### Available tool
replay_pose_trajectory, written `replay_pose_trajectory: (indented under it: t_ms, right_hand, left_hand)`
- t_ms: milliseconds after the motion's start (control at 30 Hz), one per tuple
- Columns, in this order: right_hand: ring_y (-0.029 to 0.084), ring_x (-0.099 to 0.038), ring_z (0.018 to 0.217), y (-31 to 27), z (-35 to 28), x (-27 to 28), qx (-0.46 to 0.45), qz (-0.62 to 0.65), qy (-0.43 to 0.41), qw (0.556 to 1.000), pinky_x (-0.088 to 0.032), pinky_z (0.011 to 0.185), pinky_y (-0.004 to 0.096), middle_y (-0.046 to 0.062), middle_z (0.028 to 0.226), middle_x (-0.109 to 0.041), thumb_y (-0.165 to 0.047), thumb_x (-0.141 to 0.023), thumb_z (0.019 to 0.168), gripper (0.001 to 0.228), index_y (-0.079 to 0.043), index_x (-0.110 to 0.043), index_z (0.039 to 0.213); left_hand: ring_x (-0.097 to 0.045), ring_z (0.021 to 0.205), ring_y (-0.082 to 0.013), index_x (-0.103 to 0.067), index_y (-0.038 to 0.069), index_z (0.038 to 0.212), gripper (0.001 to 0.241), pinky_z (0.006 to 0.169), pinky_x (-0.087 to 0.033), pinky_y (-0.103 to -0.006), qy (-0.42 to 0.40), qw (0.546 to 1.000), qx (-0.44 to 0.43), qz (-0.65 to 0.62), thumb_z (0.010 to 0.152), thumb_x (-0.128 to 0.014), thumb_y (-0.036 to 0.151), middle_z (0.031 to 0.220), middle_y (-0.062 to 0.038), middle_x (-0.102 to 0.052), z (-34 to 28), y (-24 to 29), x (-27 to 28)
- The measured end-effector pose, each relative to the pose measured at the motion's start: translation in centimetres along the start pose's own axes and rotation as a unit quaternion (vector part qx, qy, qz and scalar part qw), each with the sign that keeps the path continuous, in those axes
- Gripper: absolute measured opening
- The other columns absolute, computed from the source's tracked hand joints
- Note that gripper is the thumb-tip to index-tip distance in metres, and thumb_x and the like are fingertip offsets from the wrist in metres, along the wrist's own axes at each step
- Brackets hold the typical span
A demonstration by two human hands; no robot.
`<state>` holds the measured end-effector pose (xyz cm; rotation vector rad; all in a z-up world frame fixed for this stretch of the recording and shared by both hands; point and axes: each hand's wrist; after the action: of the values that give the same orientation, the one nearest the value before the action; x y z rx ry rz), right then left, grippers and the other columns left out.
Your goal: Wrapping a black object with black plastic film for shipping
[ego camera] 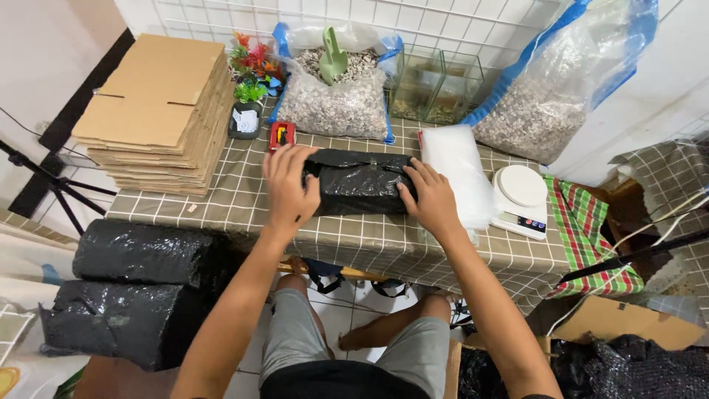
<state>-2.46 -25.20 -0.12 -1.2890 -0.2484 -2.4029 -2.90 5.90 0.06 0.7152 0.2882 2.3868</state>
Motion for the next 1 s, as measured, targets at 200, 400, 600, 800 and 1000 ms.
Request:
replay_pose_trajectory:
  t_ms: [200,400,600,800,1000]
  right_hand:
    - [0.033,-0.058,0.131,-1.4,1.9,3.0,-0.017,-0.003,0.021,1.000,-0.043,0.105,0.053,0.011,0.139,-0.063,-0.044,-0.056,0.104,0.044,-0.021,-0.062,0.141]
    - [0.033,-0.052,0.137,-6.4,6.0,2.8,0.089,0.068,-0.023,0.993,-0.038,0.107,0.055,0.011,0.140,-0.062,-0.055,-0.060,0.098,0.053,-0.021,-0.062,0.138]
    - [0.037,-0.037,0.149,-10.9,9.9,2.1,0.107,0.045,-0.265,0.957,-0.025,0.117,0.068,0.017,0.158,-0.042,-0.094,-0.068,0.056,0.130,-0.023,-0.031,0.159]
    - [0.038,-0.044,0.145,-10.8,12.2,1.1,0.066,0.022,-0.376,0.924,-0.030,0.115,0.065,0.017,0.154,-0.046,-0.094,-0.075,0.043,0.151,-0.023,-0.019,0.163]
    - [0.038,-0.053,0.135,-9.9,12.2,-1.8,0.066,0.012,-0.357,0.932,-0.039,0.105,0.059,0.014,0.138,-0.057,-0.085,-0.079,0.044,0.143,-0.024,-0.027,0.162]
  left_hand:
    - [-0.051,0.125,-0.0419,-0.054,0.005,0.137,0.061,0.109,-0.034,-0.0541,0.079,0.948,0.254,-0.177,0.077,-0.050,-0.007,0.131,-0.021,-0.057,-1.0,3.3,5.8]
    - [-0.048,0.122,-0.0419,-0.035,0.011,0.147,0.072,0.103,-0.036,-0.0547,0.137,0.789,0.518,-0.300,0.079,-0.058,0.003,0.138,-0.027,-0.042,-6.3,2.4,2.6]
    - [-0.051,0.106,-0.0336,-0.030,0.007,0.149,0.080,0.094,-0.043,-0.0481,0.106,0.800,0.545,-0.226,0.077,-0.065,-0.004,0.129,-0.026,-0.039,-9.2,5.9,3.6]
    - [-0.058,0.098,-0.0241,-0.037,0.013,0.140,0.065,0.081,-0.052,-0.0364,0.049,0.597,0.630,-0.494,0.085,-0.072,0.014,0.116,-0.010,-0.051,-9.3,7.6,2.3]
    - [-0.047,0.116,-0.0263,-0.047,0.018,0.125,0.046,0.102,-0.043,-0.0478,0.032,0.521,0.640,-0.563,0.087,-0.073,0.015,0.119,-0.005,-0.043,-10.0,7.5,-2.1]
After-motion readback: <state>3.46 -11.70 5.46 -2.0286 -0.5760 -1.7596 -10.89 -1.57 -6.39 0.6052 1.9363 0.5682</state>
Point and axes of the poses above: each hand's wrist, its own z-axis towards the middle knuckle, its own x-axis out of the back of the hand, y = z × x
